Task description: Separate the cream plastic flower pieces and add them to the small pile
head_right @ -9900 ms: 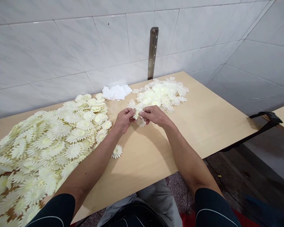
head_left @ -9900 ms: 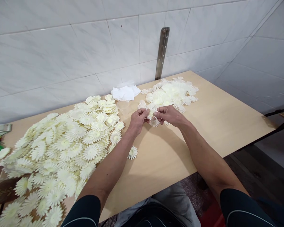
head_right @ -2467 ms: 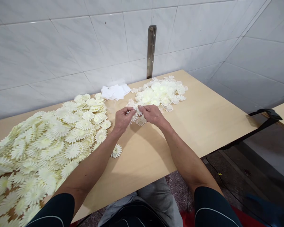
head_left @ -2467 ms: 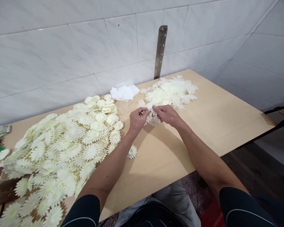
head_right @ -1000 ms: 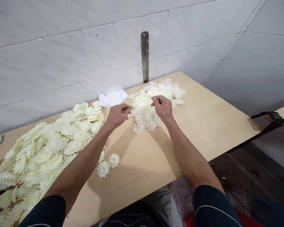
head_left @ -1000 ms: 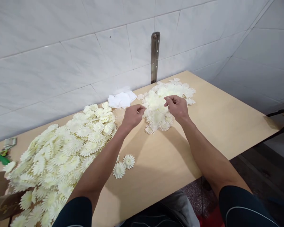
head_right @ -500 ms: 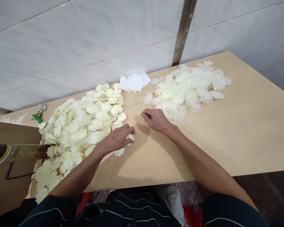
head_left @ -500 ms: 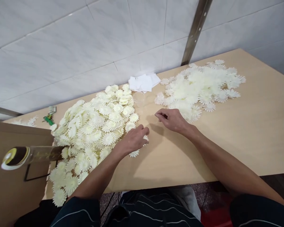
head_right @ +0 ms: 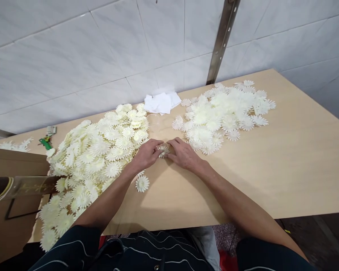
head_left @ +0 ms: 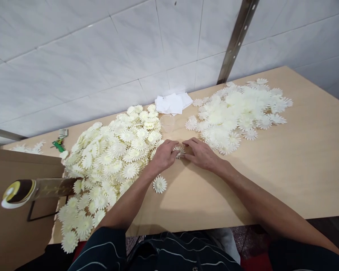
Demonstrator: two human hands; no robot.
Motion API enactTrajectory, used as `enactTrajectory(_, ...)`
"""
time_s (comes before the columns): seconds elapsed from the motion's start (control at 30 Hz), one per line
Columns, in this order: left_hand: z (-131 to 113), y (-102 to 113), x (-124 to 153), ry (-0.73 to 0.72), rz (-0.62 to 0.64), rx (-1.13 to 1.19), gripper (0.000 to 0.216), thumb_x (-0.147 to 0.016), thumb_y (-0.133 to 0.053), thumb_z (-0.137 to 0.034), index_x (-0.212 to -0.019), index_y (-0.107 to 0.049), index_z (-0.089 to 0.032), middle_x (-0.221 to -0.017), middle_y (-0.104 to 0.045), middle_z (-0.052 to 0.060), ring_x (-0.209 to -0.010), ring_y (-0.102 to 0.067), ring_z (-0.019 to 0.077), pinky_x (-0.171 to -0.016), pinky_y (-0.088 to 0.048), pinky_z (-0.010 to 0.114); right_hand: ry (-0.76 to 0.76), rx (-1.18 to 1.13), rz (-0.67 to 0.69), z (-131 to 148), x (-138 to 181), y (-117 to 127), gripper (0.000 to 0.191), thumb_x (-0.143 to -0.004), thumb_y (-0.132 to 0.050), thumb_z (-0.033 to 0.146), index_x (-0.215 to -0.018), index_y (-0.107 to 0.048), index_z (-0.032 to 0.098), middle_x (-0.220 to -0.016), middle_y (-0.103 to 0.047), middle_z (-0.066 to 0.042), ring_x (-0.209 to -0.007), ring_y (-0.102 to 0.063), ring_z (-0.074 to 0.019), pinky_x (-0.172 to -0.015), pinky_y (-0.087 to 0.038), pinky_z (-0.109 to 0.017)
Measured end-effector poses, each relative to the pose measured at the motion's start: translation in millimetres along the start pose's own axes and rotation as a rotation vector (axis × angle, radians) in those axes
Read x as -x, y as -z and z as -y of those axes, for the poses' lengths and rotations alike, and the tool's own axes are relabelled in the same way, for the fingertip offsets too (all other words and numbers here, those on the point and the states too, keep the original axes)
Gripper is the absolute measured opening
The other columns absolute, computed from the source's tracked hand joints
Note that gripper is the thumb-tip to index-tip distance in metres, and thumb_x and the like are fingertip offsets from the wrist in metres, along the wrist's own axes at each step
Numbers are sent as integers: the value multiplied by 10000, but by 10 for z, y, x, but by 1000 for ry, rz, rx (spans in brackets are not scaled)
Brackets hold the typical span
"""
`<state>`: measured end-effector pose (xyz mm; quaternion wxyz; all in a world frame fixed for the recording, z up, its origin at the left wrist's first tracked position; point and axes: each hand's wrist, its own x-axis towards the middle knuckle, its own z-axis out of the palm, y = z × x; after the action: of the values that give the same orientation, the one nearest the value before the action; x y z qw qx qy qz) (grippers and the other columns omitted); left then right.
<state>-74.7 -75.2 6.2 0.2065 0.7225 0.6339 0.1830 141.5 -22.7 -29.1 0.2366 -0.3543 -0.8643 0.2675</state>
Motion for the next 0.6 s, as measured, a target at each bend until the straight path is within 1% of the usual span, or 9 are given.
enactTrajectory(0.07, 5, -15, 42, -61, 49, -3, 467, -923, -776, -177, -1385, -718, -211, -1305, -718, 114, -1087, -725, 262, -1019, -593, 409, -27, 32, 20, 0, 3, -12, 409, -965, -792, 244, -1366, -728, 198, -1275, -736, -151, -1054, -755, -305, -917, -619, -426)
enactTrajectory(0.1, 3, -21, 55, -77, 66, -19, 496, -907, -787, -167, -1395, -711, -213, -1297, -708, 114, -1126, -717, 275, -1033, -593, 419, -39, 38, 27, -2, 2, -15, 397, -970, -781, 231, -1362, -730, 192, -1276, -732, -152, -1053, -754, -303, -916, -617, -423)
enactTrajectory(0.17, -2, -35, 60, -63, 73, -56, 462, -910, -784, -172, -1364, -720, -220, -1244, -696, 107, -1166, -704, 293, -1042, -590, 436, -56, 37, 24, -9, -3, -22, 347, -988, -753, 215, -1333, -742, 179, -1254, -734, -153, -1050, -752, -298, -923, -611, -419)
enactTrajectory(0.23, -1, -59, 38, -17, 49, -74, 398, -920, -784, -200, -1313, -729, -229, -1171, -691, 92, -1137, -705, 296, -1008, -596, 438, -61, 28, 6, -16, -13, -29, 305, -997, -727, 198, -1301, -755, 181, -1214, -743, -147, -1036, -750, -291, -921, -607, -414)
enactTrajectory(0.3, 4, -91, 2, -3, 1, -64, 392, -893, -812, -219, -1274, -719, -231, -1116, -691, 77, -1118, -700, 298, -983, -598, 434, -58, 15, -15, -22, -26, -36, 296, -991, -717, 179, -1284, -762, 185, -1185, -751, -142, -1029, -748, -288, -918, -604, -412)
enactTrajectory(0.37, 8, -124, -34, -24, -55, -38, 417, -855, -820, -191, -1251, -697, -230, -1117, -689, 73, -1103, -693, 289, -980, -594, 431, -49, -4, -34, -20, -37, -35, 298, -981, -710, 161, -1273, -768, 170, -1175, -759, -150, -1038, -750, -292, -927, -604, -416)
enactTrajectory(0.43, 4, -149, -62, -37, -99, -8, 432, -823, -800, -146, -1228, -676, -231, -1159, -681, 78, -1069, -690, 272, -960, -593, 421, -26, -33, -50, -12, -43, -25, 291, -984, -686, 140, -1260, -775, 147, -1153, -773, -156, -1033, -754, -286, -936, -602, -413)
enactTrajectory(0.5, -10, -158, -82, -26, -129, 25, 430, -796, -782, -121, -1194, -664, -237, -1170, -676, 79, -1034, -689, 260, -920, -591, 404, 10, -64, -57, -7, -44, -3, 277, -992, -668, 134, -1244, -782, 139, -1104, -792, -145, -983, -757, -265, -910, -597, -392)
enactTrajectory(0.6, -51, -134, -114, 2, -152, 87, 390, -769, -782, -132, -1120, -658, -248, -1118, -699, 60, -1019, -694, 255, -900, -577, 384, 44, -85, -55, -37, -58, 60, 249, -1002, -678, 160, -1219, -801, 159, -1030, -822, -110, -906, -753, -236, -860, -580, -358)
